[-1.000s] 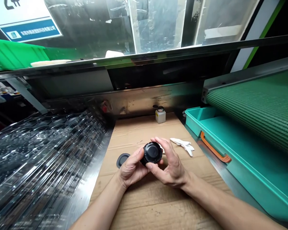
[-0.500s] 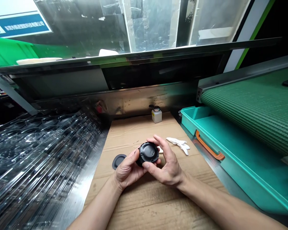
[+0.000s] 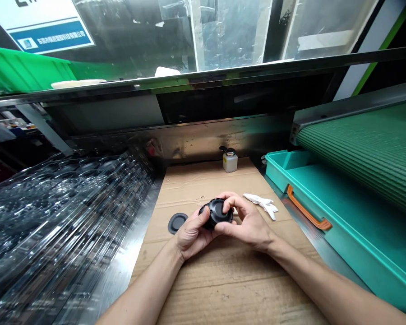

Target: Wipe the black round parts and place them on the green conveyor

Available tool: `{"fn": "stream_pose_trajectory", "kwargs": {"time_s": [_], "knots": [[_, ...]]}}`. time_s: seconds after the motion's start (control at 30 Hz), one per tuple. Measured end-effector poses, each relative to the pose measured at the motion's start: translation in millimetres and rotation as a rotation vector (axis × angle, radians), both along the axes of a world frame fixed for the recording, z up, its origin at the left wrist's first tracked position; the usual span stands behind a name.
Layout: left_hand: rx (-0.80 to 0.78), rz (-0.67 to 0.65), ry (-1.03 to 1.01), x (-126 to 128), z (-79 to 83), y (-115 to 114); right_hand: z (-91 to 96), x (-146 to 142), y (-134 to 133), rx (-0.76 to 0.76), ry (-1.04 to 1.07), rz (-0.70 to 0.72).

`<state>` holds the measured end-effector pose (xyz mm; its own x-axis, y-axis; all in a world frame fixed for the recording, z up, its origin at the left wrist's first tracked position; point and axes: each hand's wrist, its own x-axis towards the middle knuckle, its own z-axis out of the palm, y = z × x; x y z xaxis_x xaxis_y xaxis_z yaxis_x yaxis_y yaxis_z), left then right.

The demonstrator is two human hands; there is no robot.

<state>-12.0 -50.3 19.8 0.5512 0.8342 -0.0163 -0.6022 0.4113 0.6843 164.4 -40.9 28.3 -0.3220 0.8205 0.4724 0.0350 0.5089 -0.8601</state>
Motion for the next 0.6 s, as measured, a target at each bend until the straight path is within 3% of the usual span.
{"fn": "stream_pose_trajectory", "kwargs": {"time_s": [0.13, 0.33, 0.5, 0.6], "knots": [[-0.015, -0.03, -0.016, -1.5, -0.9, -0.9, -3.8, -1.1, 1.4, -0.154, 0.183, 0.05], [-0.01, -0.004, -0.008, -3.3, -4.5, 0.9, 1.7, 1.0, -1.7, 0.0, 0.002, -0.018], [-0.056, -0.018, -0.013, -6.3, -6.1, 3.0, -1.1, -1.0, -2.0, -0.258, 0.329, 0.085], [-0.043, -0.046, -0.012, -6.3, -3.6, 3.2, -1.1, -1.4, -1.4, -0.315, 0.404, 0.117]]}}
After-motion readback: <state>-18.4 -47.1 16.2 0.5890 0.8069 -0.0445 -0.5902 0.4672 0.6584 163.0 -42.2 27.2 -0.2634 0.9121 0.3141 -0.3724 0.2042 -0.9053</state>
